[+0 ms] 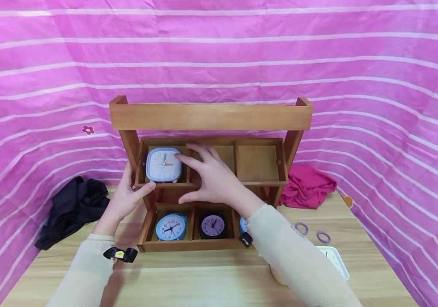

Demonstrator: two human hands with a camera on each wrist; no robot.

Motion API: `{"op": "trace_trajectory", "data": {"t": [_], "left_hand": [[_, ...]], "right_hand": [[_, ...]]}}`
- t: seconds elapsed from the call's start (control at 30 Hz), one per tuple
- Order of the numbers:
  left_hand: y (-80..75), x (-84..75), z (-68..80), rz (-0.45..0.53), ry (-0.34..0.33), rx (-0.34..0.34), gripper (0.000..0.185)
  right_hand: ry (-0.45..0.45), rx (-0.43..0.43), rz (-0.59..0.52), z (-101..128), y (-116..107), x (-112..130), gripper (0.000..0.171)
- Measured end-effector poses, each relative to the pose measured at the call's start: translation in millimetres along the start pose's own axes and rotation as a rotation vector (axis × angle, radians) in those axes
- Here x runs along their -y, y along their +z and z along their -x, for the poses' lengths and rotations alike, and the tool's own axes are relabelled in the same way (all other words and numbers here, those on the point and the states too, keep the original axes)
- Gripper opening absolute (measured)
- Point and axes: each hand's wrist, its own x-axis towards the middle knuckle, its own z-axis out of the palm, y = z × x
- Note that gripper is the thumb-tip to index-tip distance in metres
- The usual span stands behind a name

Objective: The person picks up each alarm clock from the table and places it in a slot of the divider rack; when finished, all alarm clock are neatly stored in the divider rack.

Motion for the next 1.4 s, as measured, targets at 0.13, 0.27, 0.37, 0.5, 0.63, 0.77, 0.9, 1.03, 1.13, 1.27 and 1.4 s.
{"op": "trace_trajectory", "data": {"t": [0.13,0.27,0.37,0.5,0.63,0.77,0.9,1.03,1.13,1.27,1.4], "left_hand": [[1.2,1.5,1.0,-0.005,-0.011,0.001,0.102],[1.1,1.1,1.1,-0.009,-0.015,0.003,0.101],[0.5,0.5,1.2,-0.022,-0.017,0.001,0.101],[3.8,0.2,-1.4,-0.044,-0.013,0.004,0.101],[7.0,-0.6,-3.7,-0.047,-0.010,0.016,0.102],[5.5,-1.9,-2.1,-0.045,-0.015,0.017,0.103],[2.0,-2.1,-0.5,-0.051,-0.010,0.009,0.104],[-5.3,-0.9,3.9,-0.060,0.002,-0.004,0.103],[-5.3,-0.3,5.1,-0.051,0.000,-0.007,0.101],[-2.0,-0.1,3.4,-0.031,-0.003,0.001,0.100],[-0.6,-0.5,0.5,-0.033,0.002,0.007,0.100]], "right_hand": [[0.000,-0.010,0.019,21.5,-3.4,-2.0,0.108],[0.038,-0.001,-0.002,43.0,-5.2,0.5,0.107],[0.060,0.001,-0.011,58.9,-3.7,3.2,0.107],[0.081,-0.013,0.019,81.2,-4.4,3.6,0.108],[0.122,-0.046,0.042,106.7,-7.9,3.6,0.107],[0.173,-0.064,0.044,133.8,-10.6,4.4,0.108],[0.240,-0.069,0.019,159.5,-12.8,4.9,0.109],[0.305,-0.055,-0.003,180.9,-9.8,3.6,0.108],[0.353,-0.016,0.016,201.0,-8.1,2.4,0.104],[0.409,0.035,0.055,229.1,-7.9,3.6,0.101],[0.462,0.065,0.090,253.0,-7.4,5.7,0.097]]}}
